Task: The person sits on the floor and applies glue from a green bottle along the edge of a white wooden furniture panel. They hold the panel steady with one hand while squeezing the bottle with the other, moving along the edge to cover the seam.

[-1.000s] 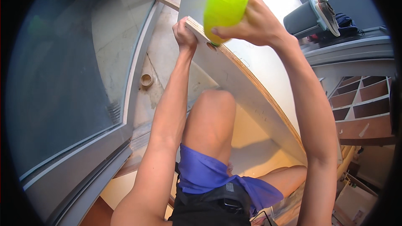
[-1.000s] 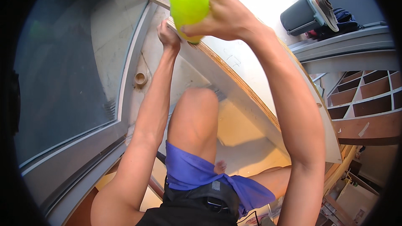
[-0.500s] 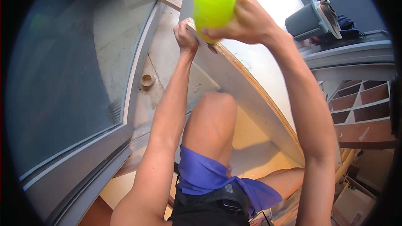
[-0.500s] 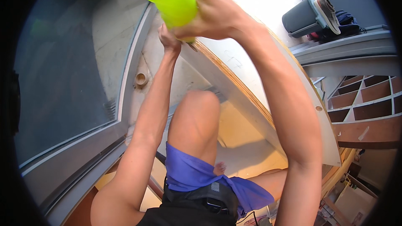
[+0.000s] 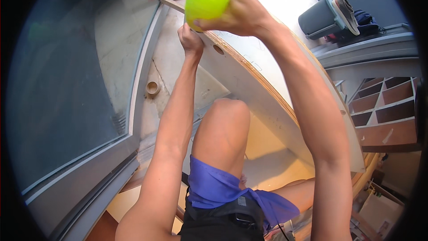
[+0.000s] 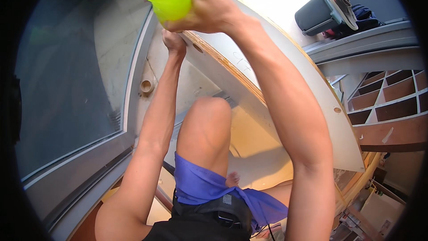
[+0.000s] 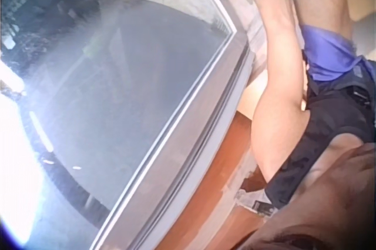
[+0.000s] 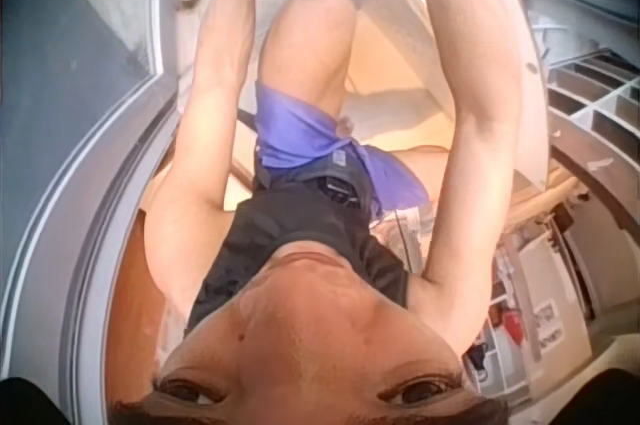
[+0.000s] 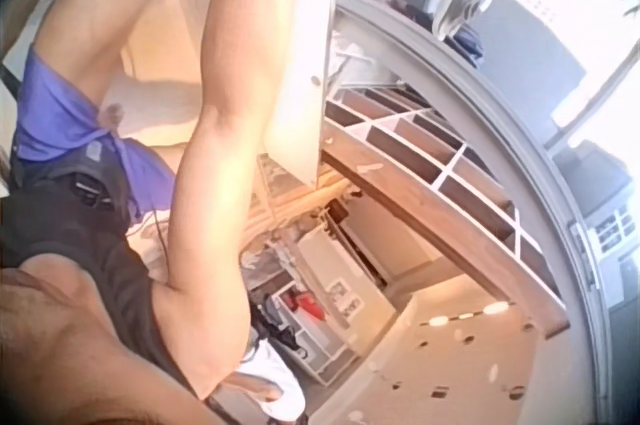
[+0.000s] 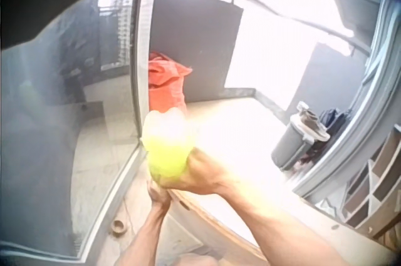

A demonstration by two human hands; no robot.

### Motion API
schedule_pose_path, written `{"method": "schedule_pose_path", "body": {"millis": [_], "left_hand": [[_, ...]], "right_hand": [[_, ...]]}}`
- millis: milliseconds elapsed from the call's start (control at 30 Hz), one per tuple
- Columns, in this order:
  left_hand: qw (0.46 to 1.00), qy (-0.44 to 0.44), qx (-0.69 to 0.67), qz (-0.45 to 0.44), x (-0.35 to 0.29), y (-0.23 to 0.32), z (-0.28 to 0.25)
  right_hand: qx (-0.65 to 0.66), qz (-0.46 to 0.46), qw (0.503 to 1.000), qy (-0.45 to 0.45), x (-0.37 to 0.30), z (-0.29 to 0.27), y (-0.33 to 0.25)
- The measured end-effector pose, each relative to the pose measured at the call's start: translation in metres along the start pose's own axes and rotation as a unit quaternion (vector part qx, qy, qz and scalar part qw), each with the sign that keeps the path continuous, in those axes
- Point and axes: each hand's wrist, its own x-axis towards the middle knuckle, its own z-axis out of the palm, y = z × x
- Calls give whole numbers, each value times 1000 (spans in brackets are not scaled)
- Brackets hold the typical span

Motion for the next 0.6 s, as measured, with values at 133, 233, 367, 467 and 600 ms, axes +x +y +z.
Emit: {"method": "schedule_pose_path", "body": {"millis": [133,233,367,467,600], "left_hand": [[999,52,10,3,2,-4,-4],[996,42,72,25,-3,-2,-9],[993,51,90,50,-3,2,-5],[995,32,91,21,-3,3,-5],[998,34,47,-8,-2,-4,-5]], "right_hand": [[-5,1,1000,7,13,3,-2],[-3,4,999,-38,-6,-16,-8],[23,26,999,-7,-20,-26,-11],[9,81,996,-21,0,-13,-5],[62,58,996,-24,32,2,0]]}}
